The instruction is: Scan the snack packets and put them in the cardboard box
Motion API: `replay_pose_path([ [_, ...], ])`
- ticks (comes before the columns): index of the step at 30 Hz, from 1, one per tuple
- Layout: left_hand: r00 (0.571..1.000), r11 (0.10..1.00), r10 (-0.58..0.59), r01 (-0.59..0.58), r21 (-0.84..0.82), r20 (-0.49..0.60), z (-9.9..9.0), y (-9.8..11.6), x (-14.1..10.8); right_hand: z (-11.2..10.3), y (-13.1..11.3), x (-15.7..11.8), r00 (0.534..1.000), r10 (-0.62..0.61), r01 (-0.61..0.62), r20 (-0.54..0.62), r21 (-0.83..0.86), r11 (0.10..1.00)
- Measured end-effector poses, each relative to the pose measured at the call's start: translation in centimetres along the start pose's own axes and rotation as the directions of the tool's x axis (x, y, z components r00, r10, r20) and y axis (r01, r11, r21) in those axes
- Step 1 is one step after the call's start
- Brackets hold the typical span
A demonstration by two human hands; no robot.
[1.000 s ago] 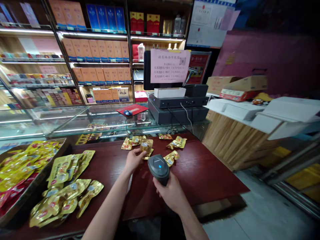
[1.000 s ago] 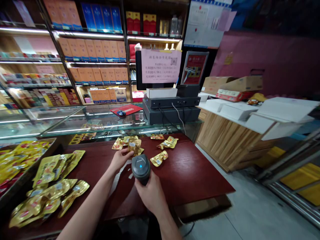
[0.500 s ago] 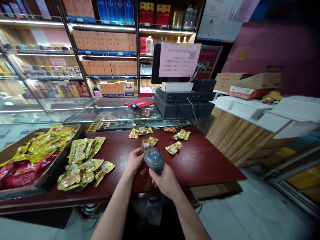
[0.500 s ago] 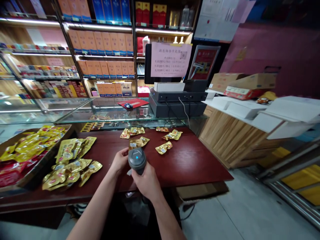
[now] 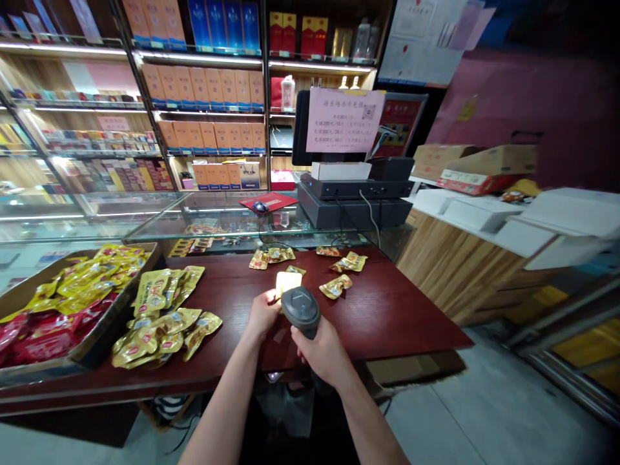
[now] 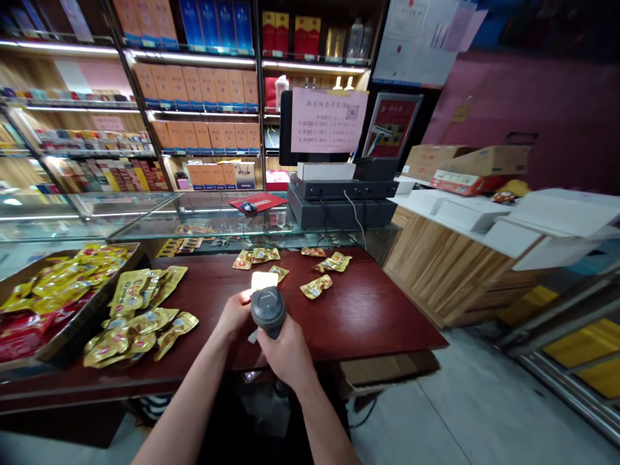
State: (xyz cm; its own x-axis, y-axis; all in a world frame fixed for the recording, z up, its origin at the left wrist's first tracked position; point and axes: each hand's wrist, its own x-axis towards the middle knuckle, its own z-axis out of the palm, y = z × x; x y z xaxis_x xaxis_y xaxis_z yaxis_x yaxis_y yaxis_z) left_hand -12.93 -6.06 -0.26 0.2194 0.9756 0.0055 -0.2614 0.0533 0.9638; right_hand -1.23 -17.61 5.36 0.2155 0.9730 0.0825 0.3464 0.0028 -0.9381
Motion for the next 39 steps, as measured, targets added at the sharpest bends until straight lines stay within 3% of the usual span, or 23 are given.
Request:
replay_pose_path([
  [3,0.999,1.000,0.006,-0.006,0.003,0.049,0.0,0.6,-0.2,0.0,-0.2,-0.1,1.000,0.005,-0.005,0.010,0.016,1.000],
  [7,1.000,0.997,0.028,-0.028,0.067,-0.007,-0.6,1.9,-0.7,0.0,-0.2,0.1,1.000,0.024,-0.025,0.011,0.051,0.998],
  [11,0.994,0.946,0.077,-0.049,0.320,-0.075,-3.6,3.6,-1.9,0.2,0.1,0.8,0.998,0.048,-0.051,0.049,0.058,0.997],
  [13,0.986,0.849,0.106,-0.023,0.527,-0.127,-6.0,4.8,-3.1,0.5,0.4,1.3,0.997,0.053,-0.055,0.061,0.036,0.998],
  [16,0.967,0.632,0.167,0.045,0.773,-0.192,-9.6,7.0,-5.7,1.2,0.9,2.0,0.994,0.058,-0.060,0.096,0.022,0.998],
  [19,0.938,0.426,0.231,0.140,0.894,-0.257,-12.1,8.2,-8.3,2.0,1.4,2.7,0.989,0.054,-0.056,0.136,0.015,0.998],
  [21,0.938,0.352,0.221,0.178,0.919,-0.267,-12.8,8.0,-9.4,2.5,1.7,3.0,0.987,0.055,-0.058,0.153,0.012,0.998],
  [24,0.951,0.293,0.181,0.190,0.937,-0.249,-12.6,6.8,-10.0,2.9,1.7,3.2,0.984,0.073,-0.073,0.160,-0.002,0.997],
  [27,0.946,0.158,0.218,0.208,0.965,-0.240,-11.7,6.1,-9.7,2.9,1.9,3.1,0.983,0.076,-0.075,0.167,-0.015,0.997],
  [30,0.941,-0.009,0.262,0.225,0.974,-0.215,-10.9,6.5,-9.4,2.7,2.3,3.0,0.985,0.055,-0.054,0.161,-0.011,0.998],
  [32,0.940,-0.070,0.274,0.230,0.971,-0.203,-10.6,7.1,-9.2,2.6,2.6,3.0,0.988,0.051,-0.050,0.147,-0.011,0.999],
  [36,0.942,-0.046,0.295,0.180,0.982,-0.159,-9.7,7.6,-8.1,1.8,2.8,3.3,0.991,0.068,-0.069,0.114,0.005,0.998],
  [39,0.952,-0.008,0.290,0.107,0.994,-0.100,-7.9,7.4,-6.1,0.6,2.6,3.7,0.993,0.082,-0.085,0.090,0.037,0.996],
])
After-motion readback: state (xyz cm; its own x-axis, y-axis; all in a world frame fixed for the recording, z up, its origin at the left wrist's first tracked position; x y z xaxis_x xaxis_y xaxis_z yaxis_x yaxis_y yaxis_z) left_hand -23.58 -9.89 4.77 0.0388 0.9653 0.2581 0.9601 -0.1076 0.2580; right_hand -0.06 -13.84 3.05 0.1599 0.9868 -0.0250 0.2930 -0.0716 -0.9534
